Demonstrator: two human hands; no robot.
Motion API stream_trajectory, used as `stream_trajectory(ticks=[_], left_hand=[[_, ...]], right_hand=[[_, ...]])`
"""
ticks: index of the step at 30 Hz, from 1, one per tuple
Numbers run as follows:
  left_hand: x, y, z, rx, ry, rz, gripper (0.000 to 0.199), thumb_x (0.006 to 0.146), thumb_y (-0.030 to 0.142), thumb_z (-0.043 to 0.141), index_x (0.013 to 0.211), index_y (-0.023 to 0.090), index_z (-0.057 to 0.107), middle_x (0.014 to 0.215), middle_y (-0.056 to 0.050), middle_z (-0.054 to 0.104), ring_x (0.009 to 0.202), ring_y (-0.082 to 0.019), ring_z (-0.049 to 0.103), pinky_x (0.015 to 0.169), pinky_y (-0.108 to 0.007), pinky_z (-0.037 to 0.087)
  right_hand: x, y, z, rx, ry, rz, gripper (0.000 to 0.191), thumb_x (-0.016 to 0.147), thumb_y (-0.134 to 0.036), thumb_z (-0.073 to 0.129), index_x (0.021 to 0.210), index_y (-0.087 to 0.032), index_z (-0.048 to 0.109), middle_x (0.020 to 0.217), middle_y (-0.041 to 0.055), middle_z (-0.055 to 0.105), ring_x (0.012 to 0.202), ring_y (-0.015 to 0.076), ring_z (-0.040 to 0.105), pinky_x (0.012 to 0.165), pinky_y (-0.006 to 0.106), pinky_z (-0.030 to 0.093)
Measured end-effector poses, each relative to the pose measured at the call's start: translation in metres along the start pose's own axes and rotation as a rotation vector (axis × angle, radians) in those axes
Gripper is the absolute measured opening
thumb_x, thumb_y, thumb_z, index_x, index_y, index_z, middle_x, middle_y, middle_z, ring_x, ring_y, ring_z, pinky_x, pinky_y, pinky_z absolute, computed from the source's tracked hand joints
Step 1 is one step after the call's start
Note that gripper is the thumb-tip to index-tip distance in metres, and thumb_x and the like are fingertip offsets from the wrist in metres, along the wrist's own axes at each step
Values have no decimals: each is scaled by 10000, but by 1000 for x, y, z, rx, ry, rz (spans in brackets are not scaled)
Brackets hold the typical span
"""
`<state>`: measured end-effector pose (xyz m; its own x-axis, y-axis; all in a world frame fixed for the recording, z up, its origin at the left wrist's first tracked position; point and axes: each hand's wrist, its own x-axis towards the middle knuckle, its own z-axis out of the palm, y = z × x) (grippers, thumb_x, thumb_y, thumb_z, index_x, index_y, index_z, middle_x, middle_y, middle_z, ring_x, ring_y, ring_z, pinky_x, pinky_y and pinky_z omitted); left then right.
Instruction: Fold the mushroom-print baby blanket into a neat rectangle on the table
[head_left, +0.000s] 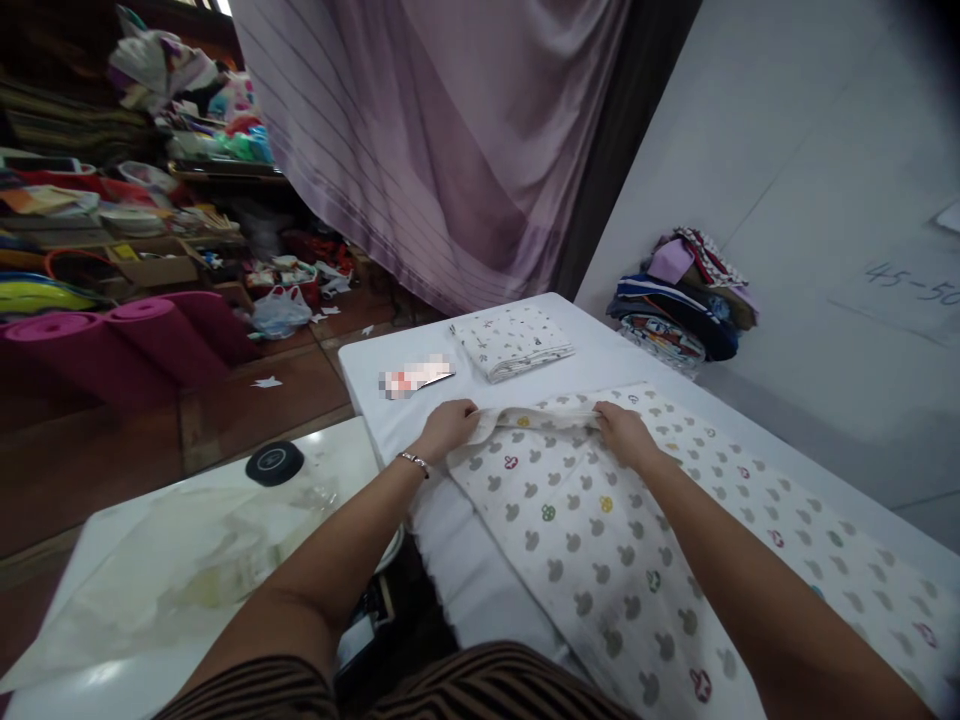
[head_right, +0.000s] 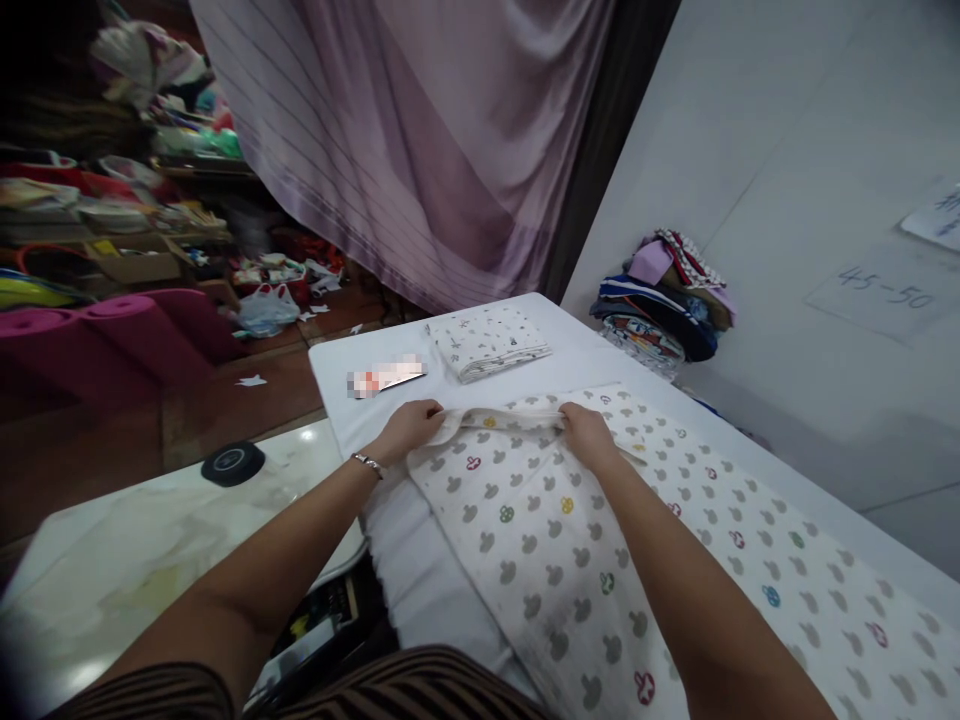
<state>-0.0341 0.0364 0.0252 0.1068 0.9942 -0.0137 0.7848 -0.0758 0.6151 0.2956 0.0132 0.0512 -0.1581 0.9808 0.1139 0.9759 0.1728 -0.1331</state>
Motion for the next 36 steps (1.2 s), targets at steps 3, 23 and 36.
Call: stream_trajectory(ticks=[3, 23, 36], left_hand=[[-10, 3, -4, 13, 74, 30, 205, 826, 326, 488, 862, 214, 655, 864, -23, 681, 800, -182, 592, 679, -276, 408], [-70, 18, 29, 241, 238, 471, 95, 803, 142, 522, 837, 211, 578, 862, -20, 589, 803, -160, 537, 705, -288, 406], [-84, 17, 32, 391, 112, 569, 140, 853, 150, 483, 806, 205, 603, 896, -59, 601, 857, -196, 500, 747, -348, 354]], right_hand=[[-1, 0, 0, 16, 21, 13, 251, 883, -166, 414, 1032, -193, 613, 1026, 71, 680, 930, 218, 619, 818, 294, 418], [-8, 7, -7, 46, 93, 63, 293, 872, -172, 429, 1104, -196, 606, 1109, 69, 665, 997, 226, 608, 880, 321, 430], [-12, 8, -6, 64, 90, 59, 310, 862, -174, 436, 1114, -208, 614, 1111, 65, 665, 989, 215, 610, 877, 321, 436]])
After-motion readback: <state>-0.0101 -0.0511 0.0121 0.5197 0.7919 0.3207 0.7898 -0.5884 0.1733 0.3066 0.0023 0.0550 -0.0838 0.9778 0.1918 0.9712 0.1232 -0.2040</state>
